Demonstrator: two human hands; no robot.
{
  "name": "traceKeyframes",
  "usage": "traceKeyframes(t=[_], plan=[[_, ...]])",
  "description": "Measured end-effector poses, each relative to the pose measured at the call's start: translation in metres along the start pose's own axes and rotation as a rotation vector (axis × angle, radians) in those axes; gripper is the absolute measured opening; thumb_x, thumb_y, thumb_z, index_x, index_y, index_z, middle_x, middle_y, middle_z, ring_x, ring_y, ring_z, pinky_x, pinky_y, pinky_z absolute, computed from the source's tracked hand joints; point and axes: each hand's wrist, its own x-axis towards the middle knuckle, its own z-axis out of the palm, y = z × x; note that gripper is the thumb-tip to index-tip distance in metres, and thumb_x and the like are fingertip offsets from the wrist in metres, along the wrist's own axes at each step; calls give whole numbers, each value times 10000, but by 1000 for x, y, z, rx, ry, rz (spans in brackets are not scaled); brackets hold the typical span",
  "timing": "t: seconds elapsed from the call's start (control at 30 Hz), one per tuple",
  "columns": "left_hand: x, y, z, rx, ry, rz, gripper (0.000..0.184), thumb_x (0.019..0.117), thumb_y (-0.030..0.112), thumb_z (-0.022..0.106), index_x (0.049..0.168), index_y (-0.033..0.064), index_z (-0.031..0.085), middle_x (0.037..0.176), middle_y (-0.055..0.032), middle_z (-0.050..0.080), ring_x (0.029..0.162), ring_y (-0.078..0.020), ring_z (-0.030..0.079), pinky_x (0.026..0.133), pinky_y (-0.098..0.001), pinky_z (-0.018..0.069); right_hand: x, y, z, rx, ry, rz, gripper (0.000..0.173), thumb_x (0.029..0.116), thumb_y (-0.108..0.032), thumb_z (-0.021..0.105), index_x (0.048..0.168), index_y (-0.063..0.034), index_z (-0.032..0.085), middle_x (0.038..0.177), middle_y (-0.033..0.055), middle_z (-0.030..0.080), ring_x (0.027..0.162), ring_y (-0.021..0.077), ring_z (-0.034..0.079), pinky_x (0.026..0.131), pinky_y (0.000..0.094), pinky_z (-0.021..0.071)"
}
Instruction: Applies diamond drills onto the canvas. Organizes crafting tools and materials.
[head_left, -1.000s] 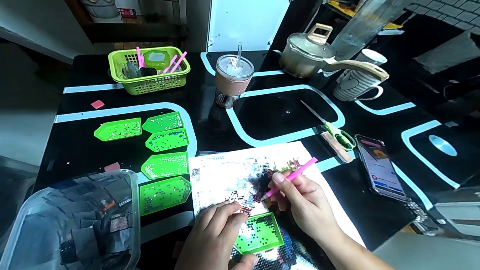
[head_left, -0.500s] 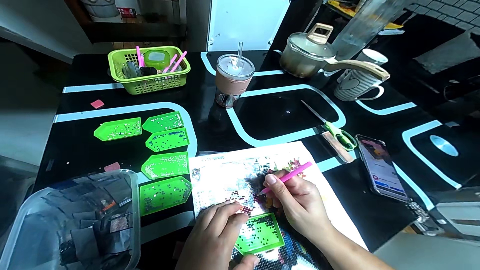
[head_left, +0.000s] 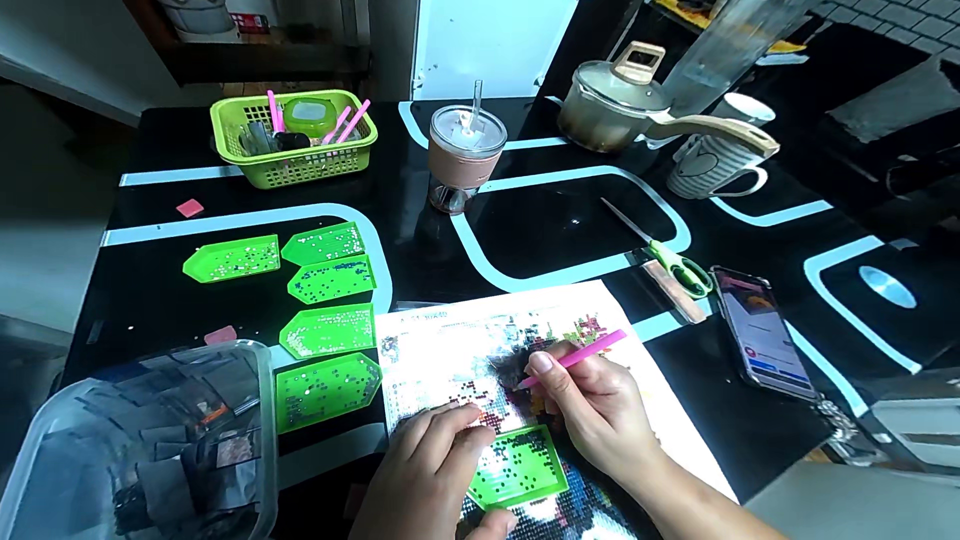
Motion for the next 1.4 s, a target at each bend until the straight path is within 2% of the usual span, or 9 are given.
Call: traceKeyframes(t=[0.4, 0.63, 0.7, 0.77, 0.83, 0.9, 1.03, 1.4], plan=[[0, 0, -1, -1, -15, -10, 498, 867, 392, 769, 1270, 107, 699, 1382, -91, 630, 1301, -289, 562, 1087, -444, 450, 0, 1, 0, 11, 2, 1, 268, 1087, -249, 510, 919, -106, 662, 739, -57, 627, 623, -24, 581, 571, 127, 501], [0, 0, -1, 3, -16, -2, 492, 870, 387, 767, 1268, 106, 699, 1381, -94, 630, 1300, -285, 564, 1084, -437, 453, -2, -3, 1, -207, -37, -106, 315, 1095, -275, 495, 927, -62, 655, 732, -7, 604, 648, -7, 564, 608, 146, 486], [0, -1, -1, 3, -10, 1, 489, 869, 387, 769, 1264, 106, 702, 1380, -95, 630, 1299, -282, 565, 1086, -435, 453, -1, -5, -2, -138, -41, -20, 298, 1087, -267, 512, 921, -80, 674, 732, -31, 626, 633, -14, 582, 588, 142, 498], [0, -1, 0, 2, -3, 7, 484, 868, 386, 770, 1258, 108, 704, 1375, -95, 632, 1295, -283, 567, 1082, -436, 458, -2, -7, -7, 52, -17, 144, 257, 1080, -258, 519, 926, -128, 679, 734, -54, 659, 609, 3, 616, 567, 153, 533], [0, -1, -1, -2, -6, 4, 484, 870, 386, 769, 1263, 110, 703, 1380, -95, 631, 1298, -284, 565, 1083, -436, 458, -6, -12, -10, 200, 7, 198, 266, 1085, -270, 508, 919, -147, 675, 735, -63, 662, 604, 1, 608, 559, 155, 520], [0, -1, 0, 3, -6, 3, 494, 865, 392, 771, 1266, 111, 703, 1378, -94, 632, 1294, -284, 570, 1072, -435, 469, -15, -16, -7, 249, -24, 148, 287, 1093, -273, 496, 904, -134, 660, 743, -80, 647, 628, -41, 585, 565, 124, 485], [0, -1, 0, 8, 13, 16, 495, 855, 394, 780, 1249, 103, 711, 1358, -103, 645, 1282, -286, 582, 1072, -440, 469, -26, -13, 0, 190, -94, 5, 306, 1108, -250, 474, 914, -59, 615, 763, -20, 622, 678, -37, 583, 616, 124, 487], [0, -2, 1, 20, 16, 23, 491, 856, 401, 776, 1251, 119, 707, 1363, -86, 642, 1296, -273, 571, 1082, -424, 460, -28, -11, 1, 104, -117, -58, 312, 1103, -249, 488, 907, -37, 608, 745, 14, 606, 681, -12, 586, 629, 136, 489]])
